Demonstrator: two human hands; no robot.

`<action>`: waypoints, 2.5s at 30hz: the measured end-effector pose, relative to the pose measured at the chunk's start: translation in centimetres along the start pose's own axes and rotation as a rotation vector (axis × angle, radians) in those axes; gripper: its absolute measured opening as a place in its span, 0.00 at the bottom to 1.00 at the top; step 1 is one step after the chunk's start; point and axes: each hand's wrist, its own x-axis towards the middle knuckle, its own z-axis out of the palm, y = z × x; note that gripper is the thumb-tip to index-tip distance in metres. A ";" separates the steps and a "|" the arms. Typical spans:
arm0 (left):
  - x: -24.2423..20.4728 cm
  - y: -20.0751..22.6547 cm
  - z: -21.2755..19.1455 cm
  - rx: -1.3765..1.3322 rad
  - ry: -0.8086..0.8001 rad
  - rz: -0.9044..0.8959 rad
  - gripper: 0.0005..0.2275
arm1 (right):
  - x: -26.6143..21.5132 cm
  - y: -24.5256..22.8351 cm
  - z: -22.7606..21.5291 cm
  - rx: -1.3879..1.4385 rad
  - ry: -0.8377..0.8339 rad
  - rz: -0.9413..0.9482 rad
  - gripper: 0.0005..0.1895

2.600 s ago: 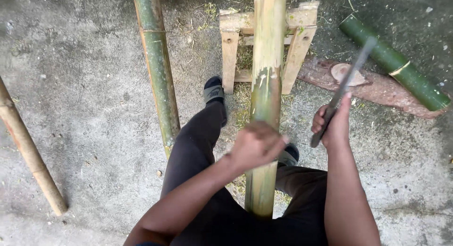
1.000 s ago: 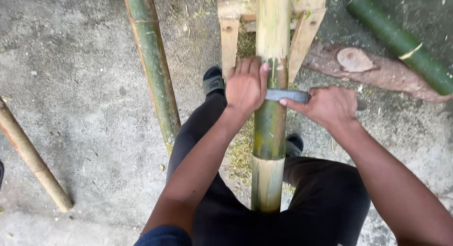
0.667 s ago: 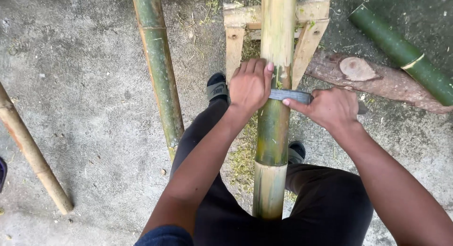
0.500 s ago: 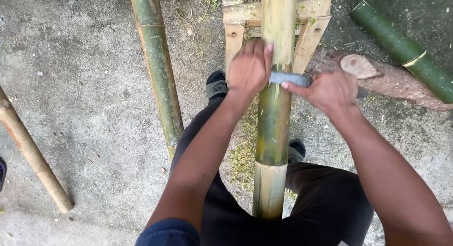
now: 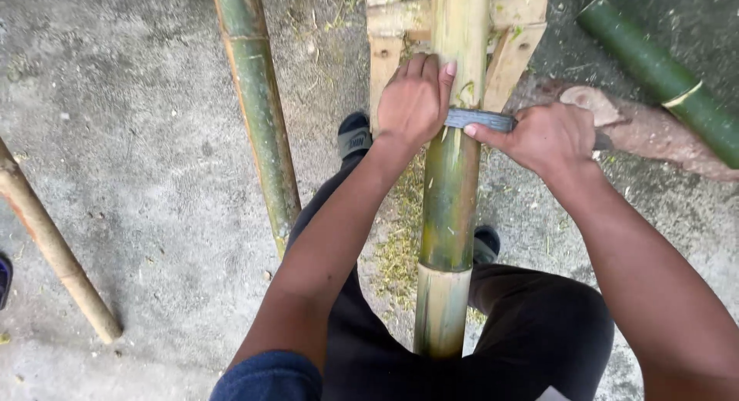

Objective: Scrape the outer surface of a bamboo pole using a knife.

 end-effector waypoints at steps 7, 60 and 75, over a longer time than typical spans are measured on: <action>-4.0 0.3 0.5 -0.029 0.048 0.071 0.22 | -3.3 0.4 1.9 -0.066 -0.196 0.004 0.46; -5.8 1.7 0.2 0.008 0.162 0.141 0.22 | -5.9 0.1 3.3 0.050 -0.127 0.052 0.46; -0.9 1.2 -0.1 0.058 -0.054 -0.018 0.25 | -1.5 1.0 3.5 0.029 -0.205 0.125 0.48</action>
